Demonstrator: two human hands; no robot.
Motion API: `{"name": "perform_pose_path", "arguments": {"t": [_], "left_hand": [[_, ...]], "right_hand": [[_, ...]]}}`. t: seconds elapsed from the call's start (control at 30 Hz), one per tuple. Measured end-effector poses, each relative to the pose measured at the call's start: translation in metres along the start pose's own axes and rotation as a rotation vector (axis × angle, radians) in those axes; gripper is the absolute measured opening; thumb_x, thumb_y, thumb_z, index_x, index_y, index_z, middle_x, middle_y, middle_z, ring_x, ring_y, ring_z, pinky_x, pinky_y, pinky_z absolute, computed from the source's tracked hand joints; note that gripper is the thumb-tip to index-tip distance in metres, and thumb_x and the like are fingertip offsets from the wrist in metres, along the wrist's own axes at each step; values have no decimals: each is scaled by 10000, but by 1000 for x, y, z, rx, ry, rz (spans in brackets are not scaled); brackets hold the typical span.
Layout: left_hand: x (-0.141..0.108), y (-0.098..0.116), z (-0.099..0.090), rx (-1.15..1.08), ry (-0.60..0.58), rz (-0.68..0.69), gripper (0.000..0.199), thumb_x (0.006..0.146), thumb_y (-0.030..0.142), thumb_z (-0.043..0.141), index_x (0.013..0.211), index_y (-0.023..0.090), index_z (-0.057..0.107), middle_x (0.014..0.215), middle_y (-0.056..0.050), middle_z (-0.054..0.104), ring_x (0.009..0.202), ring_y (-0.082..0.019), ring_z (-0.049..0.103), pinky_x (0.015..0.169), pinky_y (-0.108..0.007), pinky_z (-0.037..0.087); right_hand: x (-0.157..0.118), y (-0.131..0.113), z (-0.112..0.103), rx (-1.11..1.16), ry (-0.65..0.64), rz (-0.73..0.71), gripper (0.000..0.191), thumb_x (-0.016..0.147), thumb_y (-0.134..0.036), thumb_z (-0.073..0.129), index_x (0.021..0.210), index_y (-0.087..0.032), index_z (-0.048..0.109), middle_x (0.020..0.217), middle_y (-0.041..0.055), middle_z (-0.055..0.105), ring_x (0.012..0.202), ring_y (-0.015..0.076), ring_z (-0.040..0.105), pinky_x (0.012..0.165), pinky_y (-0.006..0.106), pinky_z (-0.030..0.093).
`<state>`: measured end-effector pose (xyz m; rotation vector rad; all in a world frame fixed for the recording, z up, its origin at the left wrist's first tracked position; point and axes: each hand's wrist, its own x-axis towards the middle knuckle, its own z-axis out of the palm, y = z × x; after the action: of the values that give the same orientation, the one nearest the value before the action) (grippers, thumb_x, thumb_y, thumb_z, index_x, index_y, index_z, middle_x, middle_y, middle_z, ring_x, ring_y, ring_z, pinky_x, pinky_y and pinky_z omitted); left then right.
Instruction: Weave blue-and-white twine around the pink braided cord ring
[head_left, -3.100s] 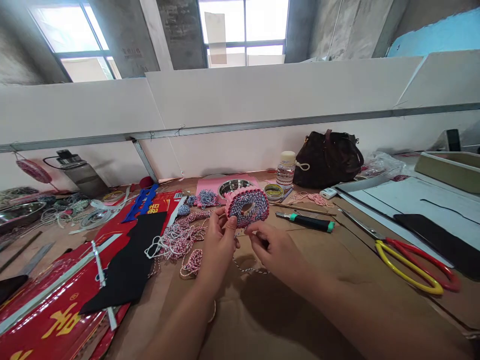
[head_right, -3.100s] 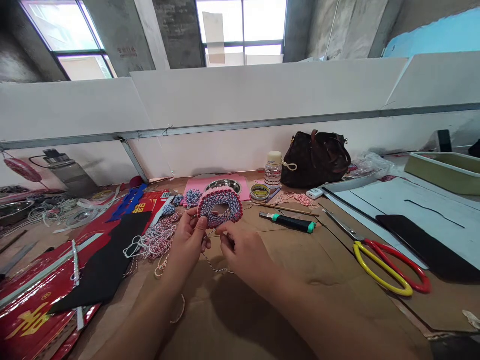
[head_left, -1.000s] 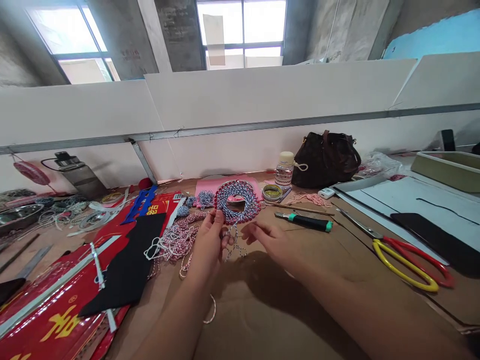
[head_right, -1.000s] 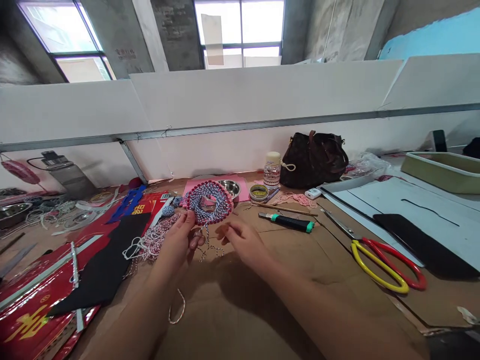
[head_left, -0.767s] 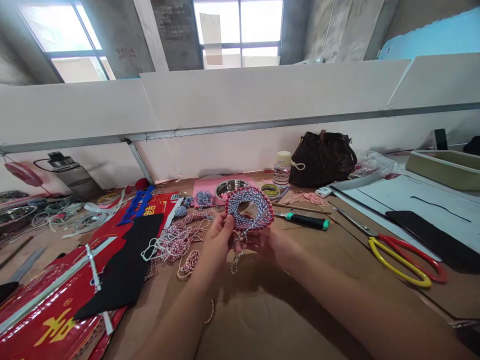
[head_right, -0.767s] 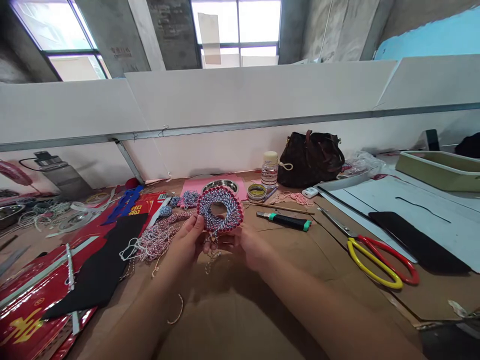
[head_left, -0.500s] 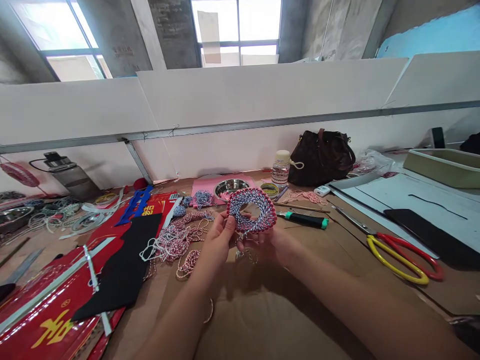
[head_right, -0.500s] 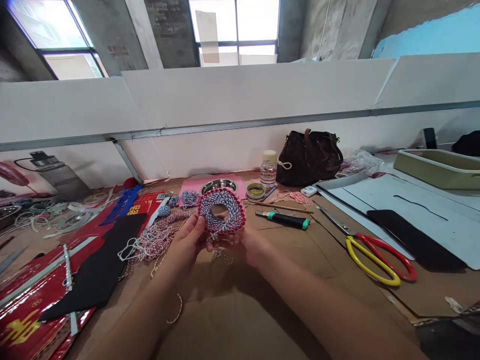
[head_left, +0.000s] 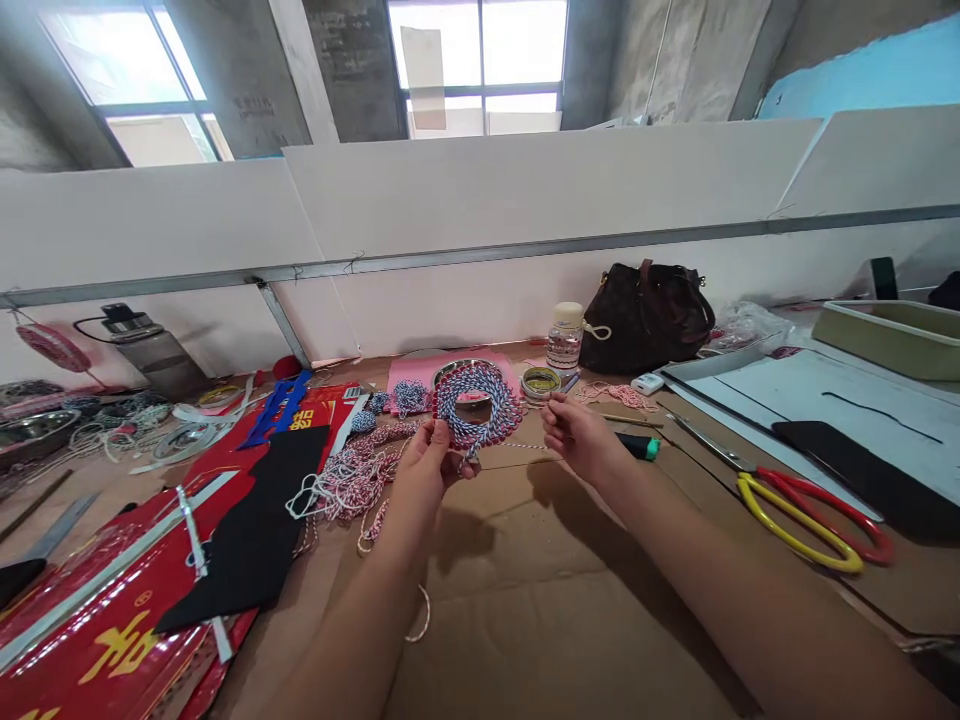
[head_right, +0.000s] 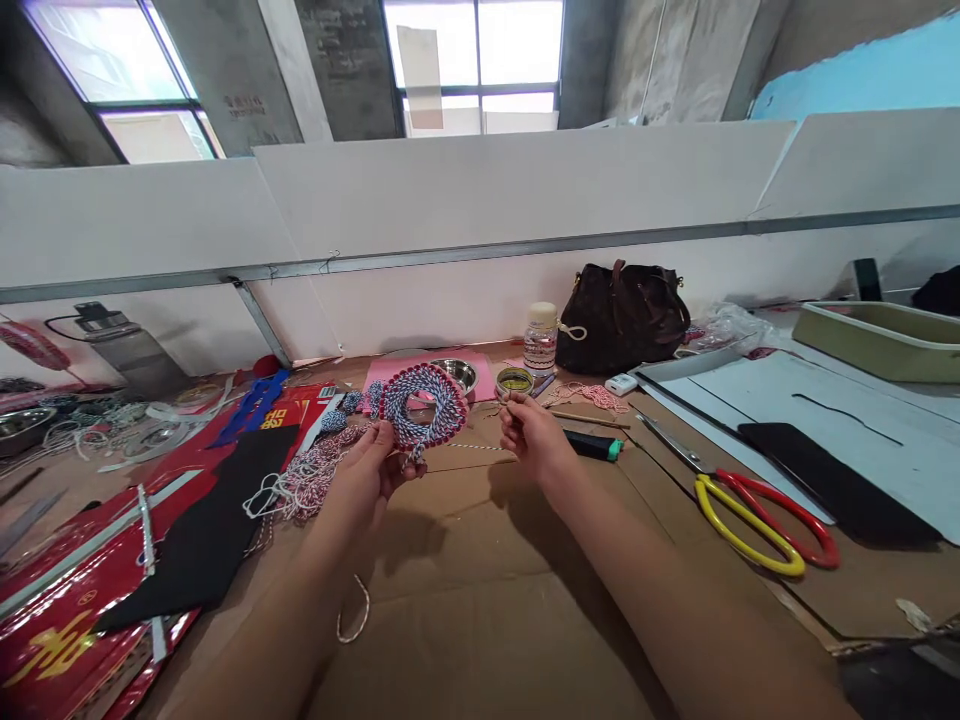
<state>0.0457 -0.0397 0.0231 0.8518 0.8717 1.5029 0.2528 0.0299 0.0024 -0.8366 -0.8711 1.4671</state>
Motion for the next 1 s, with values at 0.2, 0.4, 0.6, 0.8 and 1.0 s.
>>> {"name": "perform_pose_path", "arguments": {"t": [0.2, 0.4, 0.6, 0.8, 1.0], "left_hand": [[0, 2, -1, -22, 15, 23, 494, 658, 517, 826, 875, 183, 534, 648, 75, 610, 411, -57, 522, 550, -273, 558], [2, 4, -3, -9, 14, 14, 546, 605, 538, 849, 874, 184, 531, 640, 81, 607, 418, -66, 529, 529, -268, 540], [2, 6, -3, -3, 13, 13, 538, 597, 546, 853, 832, 185, 530, 634, 84, 607, 419, -68, 530, 534, -271, 537], [0, 8, -1, -5, 26, 18, 548, 585, 546, 860, 830, 182, 531, 628, 91, 590, 411, -64, 521, 541, -282, 549], [0, 6, -3, 21, 14, 29, 520, 656, 540, 821, 892, 189, 518, 618, 84, 598, 442, -68, 549, 536, -243, 526]], "right_hand": [[-19, 11, 19, -266, -147, -26, 342, 681, -336, 806, 955, -200, 652, 573, -98, 404, 464, 55, 261, 417, 199, 175], [-33, 16, 25, -409, -419, 44, 466, 770, -553, 716, 1017, -157, 715, 537, -72, 415, 491, 83, 334, 465, 230, 246], [-38, 19, 31, -480, -409, 52, 479, 760, -561, 729, 1054, -182, 732, 530, -83, 374, 476, 81, 297, 455, 232, 213], [-36, 18, 34, -454, -313, 33, 287, 673, -412, 828, 760, -167, 706, 527, -70, 473, 453, 57, 336, 424, 218, 194], [-9, 9, 8, -279, -77, -47, 372, 667, -475, 802, 775, -207, 566, 425, -131, 320, 367, 47, 202, 374, 211, 124]]}}
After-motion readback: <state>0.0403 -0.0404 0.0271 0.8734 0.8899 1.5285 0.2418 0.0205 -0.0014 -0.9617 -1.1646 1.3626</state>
